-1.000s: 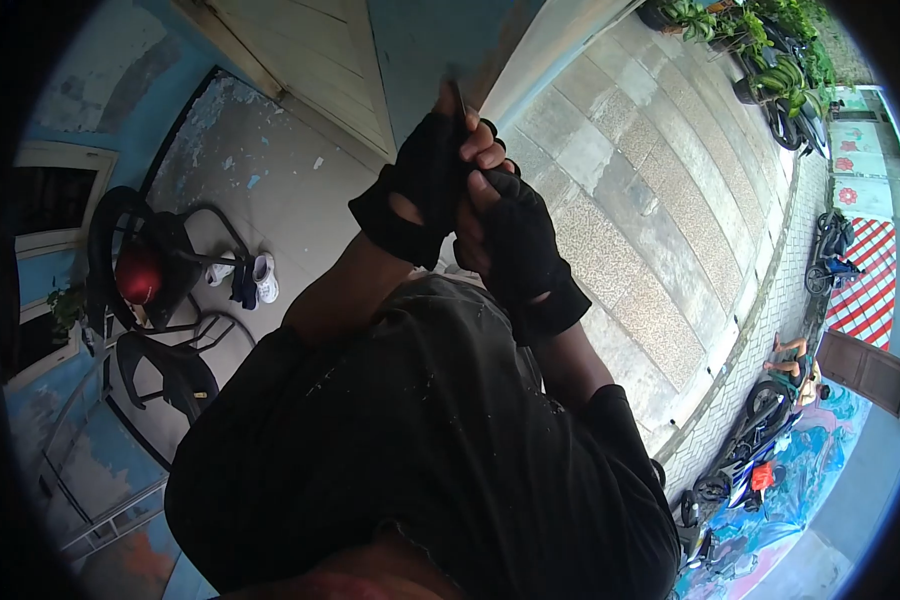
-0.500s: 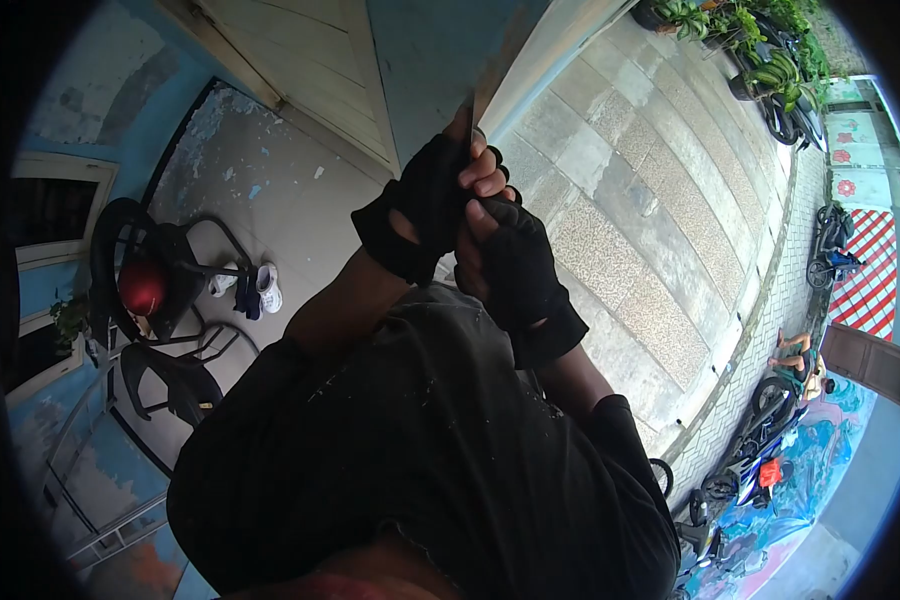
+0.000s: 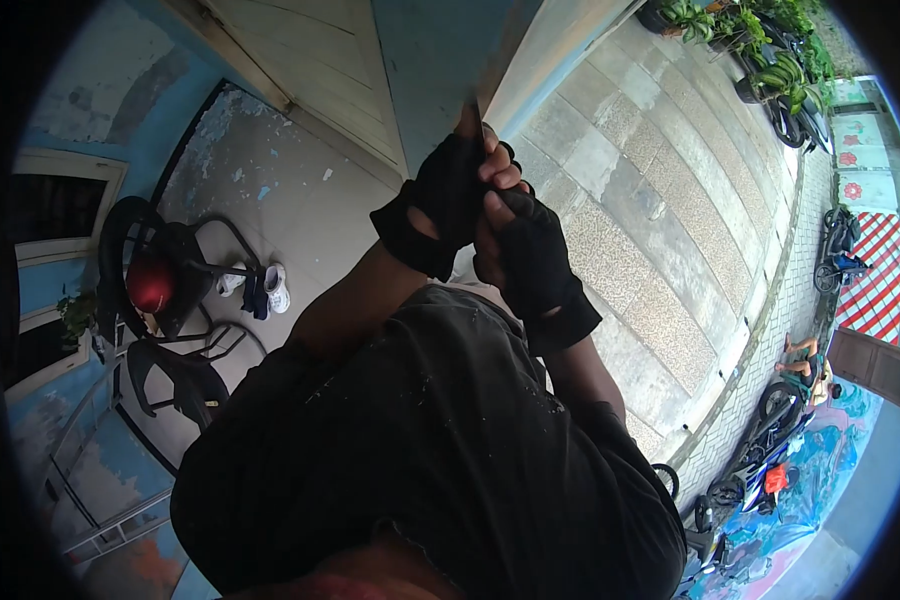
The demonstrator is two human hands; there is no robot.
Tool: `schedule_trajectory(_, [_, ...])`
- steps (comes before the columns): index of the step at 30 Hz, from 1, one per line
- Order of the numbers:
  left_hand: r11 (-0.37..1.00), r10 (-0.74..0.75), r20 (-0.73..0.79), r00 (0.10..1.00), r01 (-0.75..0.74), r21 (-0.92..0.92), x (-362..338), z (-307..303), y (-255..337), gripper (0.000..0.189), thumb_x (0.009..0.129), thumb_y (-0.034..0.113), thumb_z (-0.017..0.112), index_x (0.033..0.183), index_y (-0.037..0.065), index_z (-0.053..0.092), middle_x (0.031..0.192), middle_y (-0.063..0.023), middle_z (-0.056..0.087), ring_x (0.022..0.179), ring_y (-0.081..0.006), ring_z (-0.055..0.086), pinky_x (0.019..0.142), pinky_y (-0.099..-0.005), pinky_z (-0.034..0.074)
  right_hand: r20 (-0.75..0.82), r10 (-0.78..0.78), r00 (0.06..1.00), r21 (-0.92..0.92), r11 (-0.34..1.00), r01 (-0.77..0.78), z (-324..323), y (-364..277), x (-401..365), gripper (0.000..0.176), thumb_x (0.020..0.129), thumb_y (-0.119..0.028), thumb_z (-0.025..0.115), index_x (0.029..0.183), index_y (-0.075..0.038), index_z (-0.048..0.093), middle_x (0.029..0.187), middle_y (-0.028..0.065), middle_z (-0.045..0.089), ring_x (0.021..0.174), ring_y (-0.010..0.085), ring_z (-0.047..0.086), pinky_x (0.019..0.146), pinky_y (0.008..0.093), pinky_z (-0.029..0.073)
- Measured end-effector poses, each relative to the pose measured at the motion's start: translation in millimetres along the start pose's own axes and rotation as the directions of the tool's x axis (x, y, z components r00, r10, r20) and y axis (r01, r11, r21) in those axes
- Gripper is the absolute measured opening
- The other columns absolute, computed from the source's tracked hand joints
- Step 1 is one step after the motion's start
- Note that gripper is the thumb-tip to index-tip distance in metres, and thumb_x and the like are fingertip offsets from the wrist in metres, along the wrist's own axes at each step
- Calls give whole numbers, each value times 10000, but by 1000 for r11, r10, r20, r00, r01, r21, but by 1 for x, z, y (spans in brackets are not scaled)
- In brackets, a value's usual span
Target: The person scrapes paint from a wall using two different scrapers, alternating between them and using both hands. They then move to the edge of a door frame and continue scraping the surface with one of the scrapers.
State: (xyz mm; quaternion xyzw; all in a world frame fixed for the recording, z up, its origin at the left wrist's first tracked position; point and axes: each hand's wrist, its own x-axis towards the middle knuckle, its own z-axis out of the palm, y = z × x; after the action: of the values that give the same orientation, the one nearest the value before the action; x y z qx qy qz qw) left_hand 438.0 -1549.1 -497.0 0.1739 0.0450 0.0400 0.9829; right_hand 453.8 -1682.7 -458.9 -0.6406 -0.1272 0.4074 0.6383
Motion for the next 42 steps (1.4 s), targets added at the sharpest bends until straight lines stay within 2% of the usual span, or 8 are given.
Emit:
schedule_trajectory(4, [977,174,-6,985,-174,-121,5,-24,25,507,977,615,434,875,130,544,677,0,472,723,-200,532,825,-438,502,226,0,974,334,939,-78,20,-11,31,235,1047,-261,474,855,-126,465,588,-33,417,398,78,352,378,241,292])
schedule_trajectory(6, [966,249,-285,926,-259,1,-12,-17,38,479,1002,580,423,895,125,526,725,-6,521,784,-214,576,863,-423,510,185,-96,978,-465,868,173,31,-11,40,200,1000,-142,526,1134,-34,626,823,68,609,764,179,630,736,302,516])
schedule_trajectory(10, [981,190,-206,960,-180,65,-58,-51,19,467,1039,510,372,1198,80,463,1199,-128,570,1156,-267,577,1040,-452,465,331,-616,715,-410,588,697,44,3,35,518,889,-153,704,1370,-46,545,1076,159,672,907,271,691,820,346,518])
schedule_trajectory(14, [991,119,-114,986,-125,-53,-66,-60,-17,804,971,688,337,1458,49,363,1408,-141,476,1301,-259,497,1096,-389,405,330,-364,871,-506,711,488,55,4,50,644,884,-230,739,1465,-135,477,1002,48,678,917,141,643,844,280,489])
schedule_trajectory(21, [966,245,54,968,-249,76,-87,-37,19,799,955,698,352,1513,128,306,1475,-144,427,1354,-271,456,1116,-440,399,481,-592,647,-591,325,738,61,20,59,986,671,-332,890,1494,-104,397,996,78,654,877,243,697,784,336,538])
schedule_trajectory(33, [959,274,-58,960,-268,93,-108,-74,30,776,926,612,546,1434,55,367,1418,-144,465,1317,-260,487,1089,-417,420,402,-404,822,-300,790,535,74,12,69,647,742,-45,815,1337,-48,560,1009,40,682,840,121,663,780,288,536])
schedule_trajectory(39, [950,299,33,954,-300,80,-109,-77,22,836,951,630,466,1528,61,261,1486,-143,409,1363,-278,426,1151,-433,336,509,-506,697,-624,342,703,78,25,81,732,769,-149,802,1427,-70,490,928,63,675,791,184,676,723,324,547])
schedule_trajectory(42, [912,313,132,941,-336,235,-112,-67,28,899,922,660,498,1534,51,245,1496,-153,398,1372,-278,420,1148,-436,334,389,-488,782,-605,505,616,78,18,80,681,815,-147,762,1434,-78,486,908,49,669,777,178,670,709,329,546])
